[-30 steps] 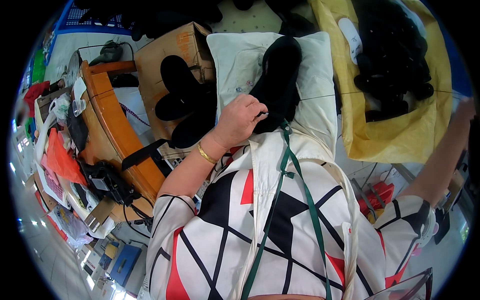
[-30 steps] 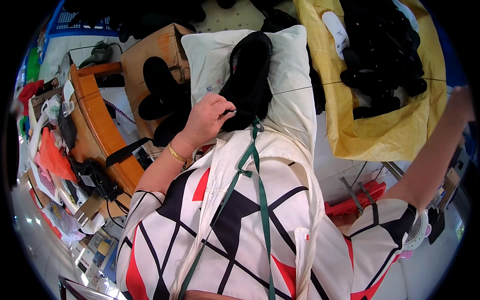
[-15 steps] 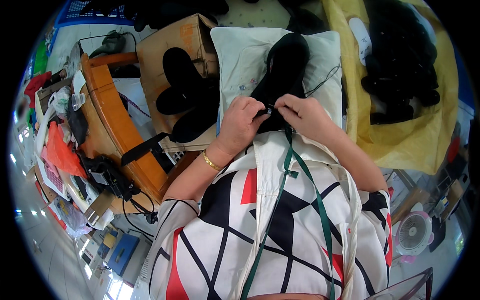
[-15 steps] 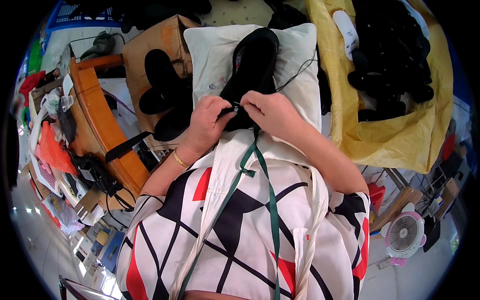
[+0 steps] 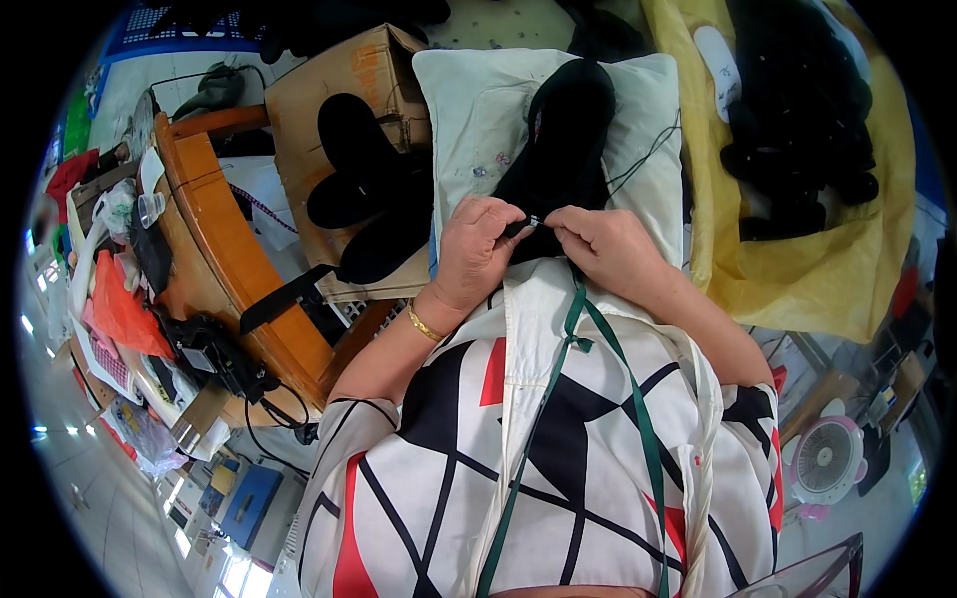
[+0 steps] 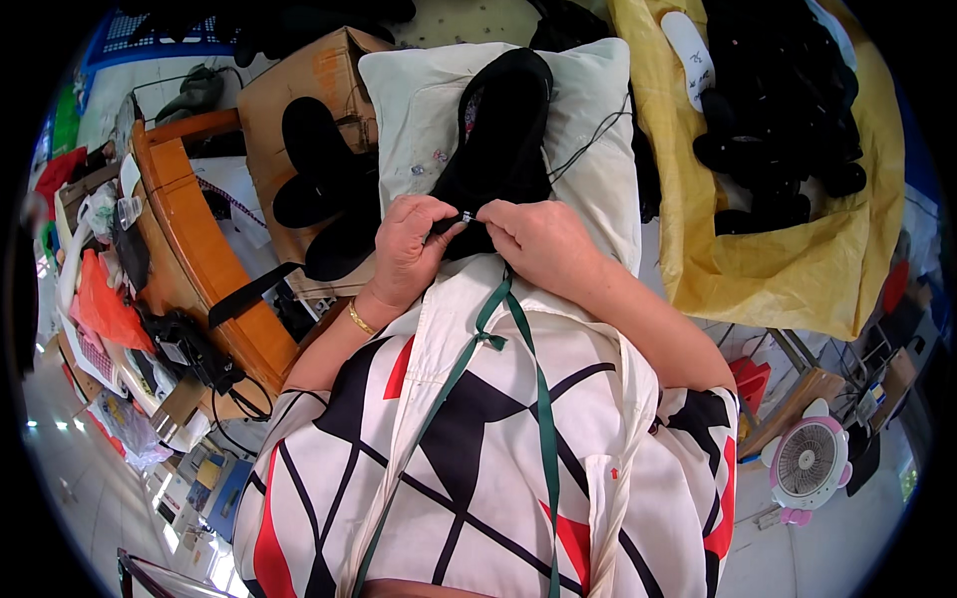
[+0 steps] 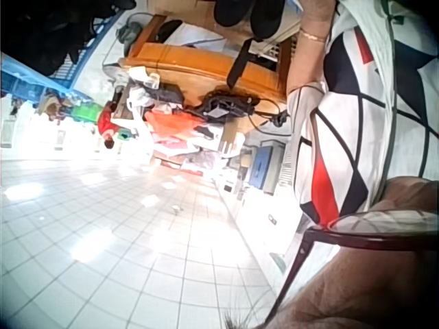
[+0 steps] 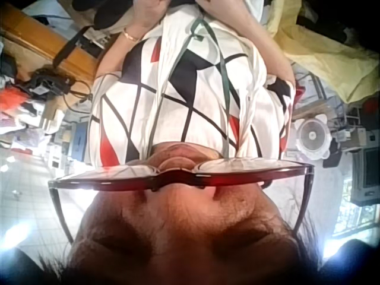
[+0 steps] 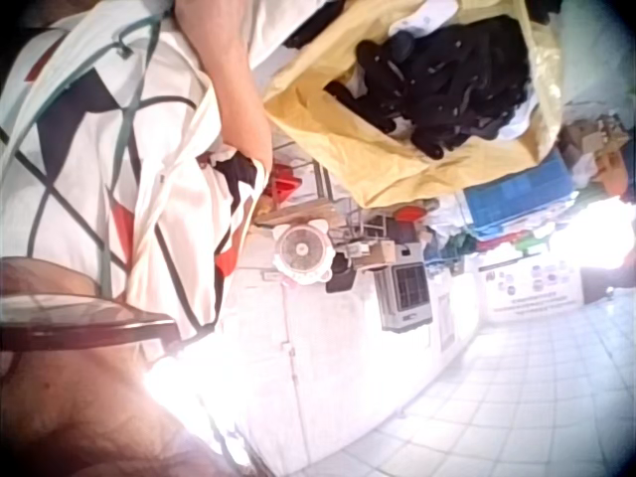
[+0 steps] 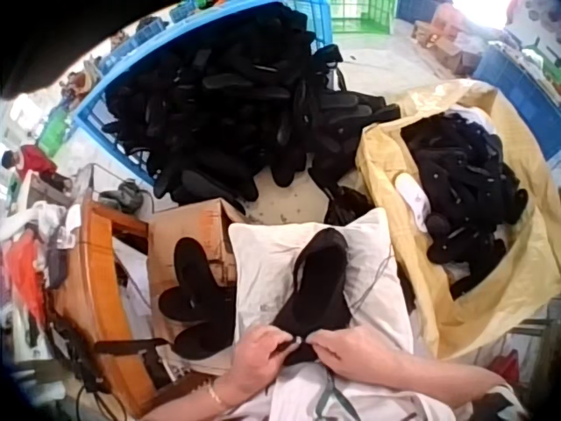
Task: The person hand-sews a black shoe using a needle and thread. They repeatedly insert the needle into the shoe's upper and pull the thread through to secure the material. The person works on a single shoe throughout the clip, occasionally adjusting their grip and the thread tension.
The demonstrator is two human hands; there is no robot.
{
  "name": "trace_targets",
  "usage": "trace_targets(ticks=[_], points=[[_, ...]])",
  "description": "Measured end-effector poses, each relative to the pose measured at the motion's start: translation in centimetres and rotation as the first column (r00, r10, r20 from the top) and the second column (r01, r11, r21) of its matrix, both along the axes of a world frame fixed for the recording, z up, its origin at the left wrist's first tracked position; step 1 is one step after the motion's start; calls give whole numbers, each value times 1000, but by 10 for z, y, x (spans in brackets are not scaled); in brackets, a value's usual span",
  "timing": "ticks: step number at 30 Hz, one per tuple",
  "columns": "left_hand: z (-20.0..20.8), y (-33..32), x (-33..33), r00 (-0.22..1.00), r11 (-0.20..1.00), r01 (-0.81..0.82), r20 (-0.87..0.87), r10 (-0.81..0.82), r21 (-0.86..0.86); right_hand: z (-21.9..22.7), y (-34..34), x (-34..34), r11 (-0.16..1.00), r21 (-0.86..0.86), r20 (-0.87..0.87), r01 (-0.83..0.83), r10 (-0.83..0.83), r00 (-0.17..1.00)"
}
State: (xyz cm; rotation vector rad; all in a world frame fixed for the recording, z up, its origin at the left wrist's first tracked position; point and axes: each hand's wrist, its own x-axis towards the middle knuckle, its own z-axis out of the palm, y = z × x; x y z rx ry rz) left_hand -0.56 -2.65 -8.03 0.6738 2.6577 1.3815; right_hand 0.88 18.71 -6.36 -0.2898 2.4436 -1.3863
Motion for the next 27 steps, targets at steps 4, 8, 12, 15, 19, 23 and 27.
trace_targets(ticks=[4, 8, 12, 15, 19, 23, 27], points=[[0, 0, 0, 1000, 1000, 0, -14, 0, -7, 0, 0, 0, 1000, -2, -17, 0, 0, 1000], [-2, -1, 0, 998, 999, 3, -58, -5, -34, 6, 1, -4, 998, 36, 51, -53, 51, 997], [-3, -1, 0, 995, 998, 6, -101, -13, -66, 5, -5, 1, 996, 74, 71, -46, 41, 997], [-1, -1, 0, 994, 996, -4, -112, -6, -87, -1, -14, 7, 986, 158, 60, -53, 44, 997], [-4, -2, 4, 993, 996, -15, -114, 4, -92, -8, -20, 7, 983, 171, 31, -61, 57, 998], [-5, -4, 6, 996, 995, -11, -93, 3, -95, -15, -23, 9, 991, 134, 9, -8, 7, 1000], [0, -3, 9, 997, 998, -50, -52, 48, -46, -20, -21, 13, 997, 78, 33, 24, -27, 999]])
